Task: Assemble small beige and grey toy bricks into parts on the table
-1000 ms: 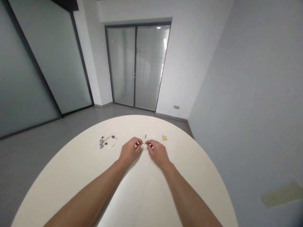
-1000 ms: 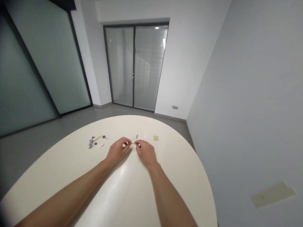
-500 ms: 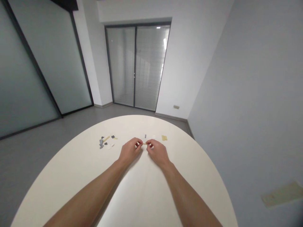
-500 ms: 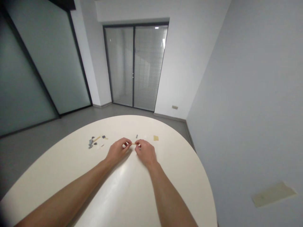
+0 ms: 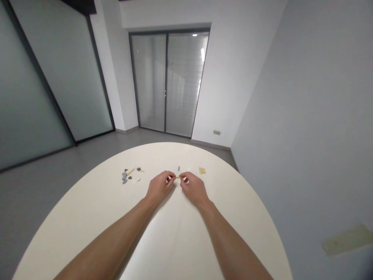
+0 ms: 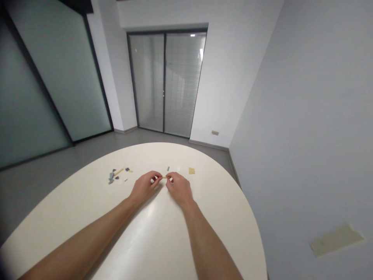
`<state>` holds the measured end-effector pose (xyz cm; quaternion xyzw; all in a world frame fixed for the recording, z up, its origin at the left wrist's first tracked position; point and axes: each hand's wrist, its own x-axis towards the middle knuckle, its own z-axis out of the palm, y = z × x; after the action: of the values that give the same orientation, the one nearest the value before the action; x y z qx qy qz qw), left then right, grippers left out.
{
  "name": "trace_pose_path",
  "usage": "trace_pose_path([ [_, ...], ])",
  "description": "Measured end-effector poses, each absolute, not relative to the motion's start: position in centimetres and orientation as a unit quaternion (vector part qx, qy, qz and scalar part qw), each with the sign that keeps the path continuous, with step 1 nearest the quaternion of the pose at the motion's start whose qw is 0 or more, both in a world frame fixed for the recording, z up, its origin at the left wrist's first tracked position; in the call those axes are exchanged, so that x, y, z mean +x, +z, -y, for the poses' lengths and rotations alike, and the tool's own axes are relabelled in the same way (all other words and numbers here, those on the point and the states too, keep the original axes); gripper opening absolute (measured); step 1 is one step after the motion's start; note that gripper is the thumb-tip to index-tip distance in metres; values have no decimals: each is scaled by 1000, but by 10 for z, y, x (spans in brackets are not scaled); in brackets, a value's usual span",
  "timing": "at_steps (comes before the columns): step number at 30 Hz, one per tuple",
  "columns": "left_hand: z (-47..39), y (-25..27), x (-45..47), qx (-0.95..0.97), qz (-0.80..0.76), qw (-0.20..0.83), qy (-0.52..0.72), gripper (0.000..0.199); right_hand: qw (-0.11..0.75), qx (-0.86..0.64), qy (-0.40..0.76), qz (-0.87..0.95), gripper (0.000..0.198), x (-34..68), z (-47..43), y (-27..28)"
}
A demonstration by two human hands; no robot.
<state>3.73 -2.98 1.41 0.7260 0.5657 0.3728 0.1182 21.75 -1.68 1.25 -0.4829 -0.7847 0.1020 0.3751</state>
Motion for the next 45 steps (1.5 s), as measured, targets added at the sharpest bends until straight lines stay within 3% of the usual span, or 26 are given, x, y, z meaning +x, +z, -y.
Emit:
trace_pose_path([
  [14, 30, 13, 37, 729, -564, 117, 369, 26, 373, -485, 102, 785, 12, 218, 16, 12],
  [45, 30, 16, 38, 733, -567, 110, 359, 35, 380, -444, 109, 804, 23, 218, 16, 14],
])
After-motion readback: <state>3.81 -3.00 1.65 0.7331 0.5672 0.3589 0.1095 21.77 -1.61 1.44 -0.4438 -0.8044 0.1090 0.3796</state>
